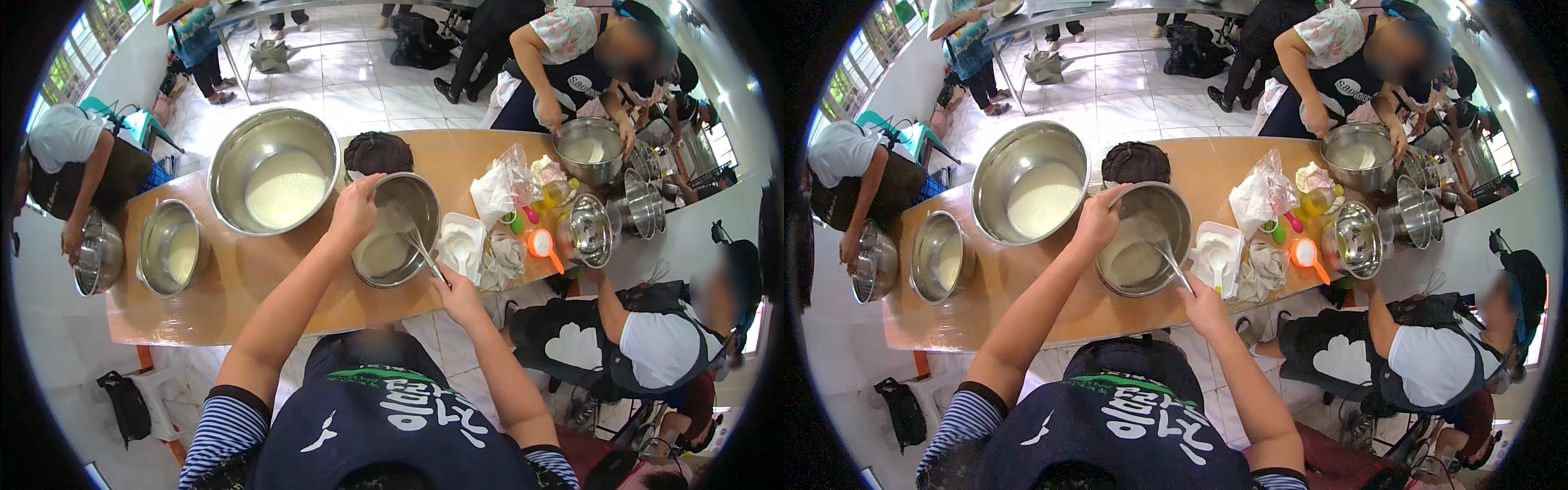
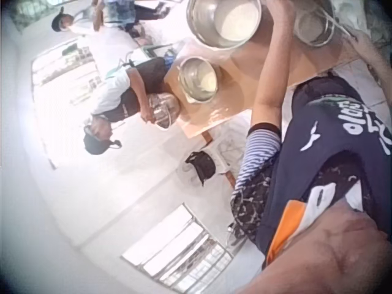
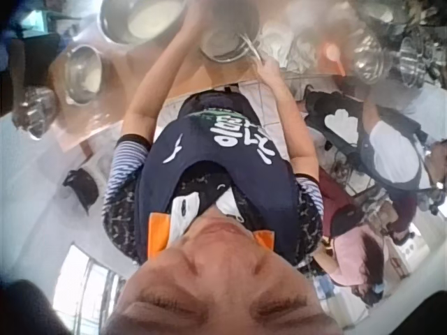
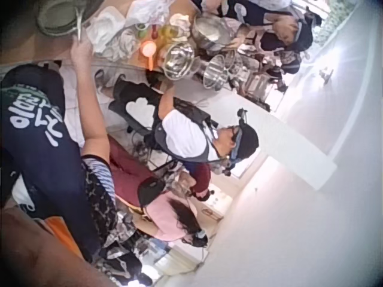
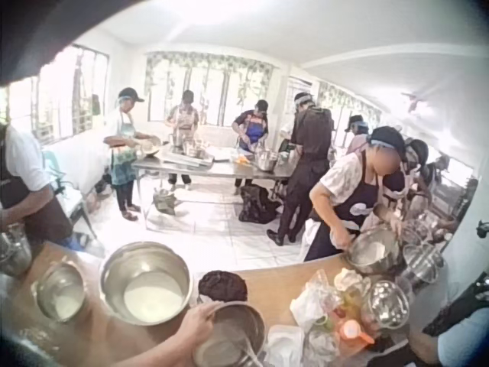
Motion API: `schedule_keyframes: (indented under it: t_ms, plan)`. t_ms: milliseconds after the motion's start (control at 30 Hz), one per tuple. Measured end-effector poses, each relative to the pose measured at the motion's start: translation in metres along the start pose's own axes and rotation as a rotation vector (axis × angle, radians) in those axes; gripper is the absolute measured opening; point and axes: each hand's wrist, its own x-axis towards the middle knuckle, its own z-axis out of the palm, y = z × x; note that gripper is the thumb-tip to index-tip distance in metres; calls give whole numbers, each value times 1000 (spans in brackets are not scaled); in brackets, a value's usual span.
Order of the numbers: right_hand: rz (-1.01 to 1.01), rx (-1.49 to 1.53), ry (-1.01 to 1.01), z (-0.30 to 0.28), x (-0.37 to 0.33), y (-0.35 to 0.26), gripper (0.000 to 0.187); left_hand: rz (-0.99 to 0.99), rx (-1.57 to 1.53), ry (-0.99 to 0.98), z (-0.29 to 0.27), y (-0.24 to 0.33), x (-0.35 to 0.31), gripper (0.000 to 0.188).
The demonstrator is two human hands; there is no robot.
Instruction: The person whisking ingredients in a metal bowl while receiving assistance from another person who provides measured ingredients; the person uses a whisk to mix and a spoon to add white powder into the bowl.
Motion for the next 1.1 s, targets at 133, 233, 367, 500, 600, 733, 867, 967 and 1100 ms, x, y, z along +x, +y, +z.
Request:
schedule_keyframes:
  t_ms: [133,233,367,500,600,733,867,967,1100]
  plan:
    - [-71,93,-108,3,-6,-8,40,28,-9,16,1,0,4,38]
    - [-111,89,-13,3,2,-1,40,36,6,23,0,-3,0,37]
    - [2,13,-61,1,0,-9,39,-6,12,13,-3,2,3,36]
    - [-213,34,82,7,2,9,37,-23,-26,-11,-3,3,4,34]
    - [-149,-6,-23,12,4,8,37,-4,20,-3,0,-2,4,34]
    - [-249,-45,240,16,18,14,39,-2,-13,17,-1,-1,5,35]
    - [129,238,-252,1,-12,-34,36,-54,-8,7,-9,-3,2,35]
    - [-325,20,285,17,15,22,39,-45,-7,-15,-2,6,3,34]
    - [-58,165,-196,9,-11,-17,39,-34,-19,18,-4,1,3,33]
